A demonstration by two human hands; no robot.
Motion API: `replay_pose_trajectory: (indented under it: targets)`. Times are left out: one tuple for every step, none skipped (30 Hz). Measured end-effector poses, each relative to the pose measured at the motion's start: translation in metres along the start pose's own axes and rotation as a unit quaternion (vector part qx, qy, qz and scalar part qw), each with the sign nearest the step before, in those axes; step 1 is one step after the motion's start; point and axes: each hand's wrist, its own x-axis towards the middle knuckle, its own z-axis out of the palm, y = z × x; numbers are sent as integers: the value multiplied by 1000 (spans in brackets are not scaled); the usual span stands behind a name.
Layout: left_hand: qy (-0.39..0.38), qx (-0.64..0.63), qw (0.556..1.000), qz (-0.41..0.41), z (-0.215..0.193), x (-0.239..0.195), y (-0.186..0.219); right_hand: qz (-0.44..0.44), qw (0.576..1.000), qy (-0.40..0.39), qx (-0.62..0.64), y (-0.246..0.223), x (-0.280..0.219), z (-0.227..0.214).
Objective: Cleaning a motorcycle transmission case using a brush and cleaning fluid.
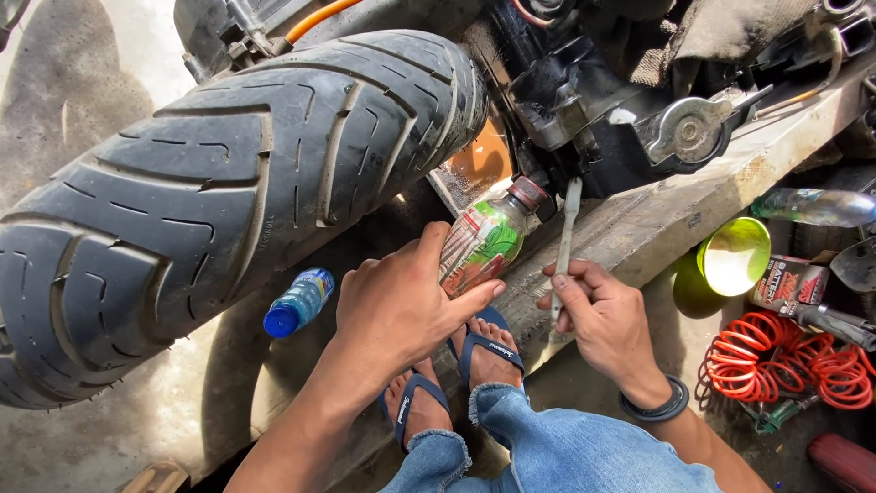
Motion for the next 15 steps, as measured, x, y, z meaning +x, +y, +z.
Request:
replay_pose_trajectory:
  targets:
    - [-3, -1, 1000, 5, 0, 1, 0, -21, 1000, 11, -6, 1, 1, -1]
    - [-7, -1, 1000, 10, 1, 1, 0, -42, 999, 21, -13, 2, 3, -1]
    - [-7, -2, 1000, 9, 0, 1, 0, -42, 999, 19, -13, 1, 3, -2]
    - [-6, -5, 1000, 5, -1, 0, 1, -78, 996, 28, -34, 0, 2, -3]
    - [-4, -8, 1000, 1, -2, 0, 2, -114, 991, 36, -55, -2, 2, -4]
    - [-2, -7, 1000, 0, -1, 0, 1, -116, 991, 37, -54, -6, 6, -7]
    - [-3, -3, 1000, -3, -1, 1, 1, -99, 993, 18, -62, -9, 9, -9]
    - [-8, 0, 1000, -7, 2, 1, 0, -78, 994, -1, -72, -11, 11, -12]
    - [-8, 1, 1000, -7, 1, 1, 1, -78, 994, -1, -71, -12, 17, -11]
    - [0, -1, 1000, -5, 1, 1, 1, -94, 995, -26, 21, -13, 22, -9]
    - [9, -4, 1000, -4, 1, 0, 2, -110, 986, -51, 112, -13, 27, -7]
    - [10, -5, 1000, -4, 0, 0, 4, -112, 986, -51, 111, -14, 24, -4]
    - [-3, -8, 1000, -10, -1, -1, 5, -60, 983, -68, 159, -14, 21, 0]
    - [-17, -11, 1000, -17, -3, -2, 6, -8, 975, -84, 206, -15, 17, 4]
    - [-15, -11, 1000, -17, -4, -3, 6, -9, 975, -84, 205, -16, 18, 5]
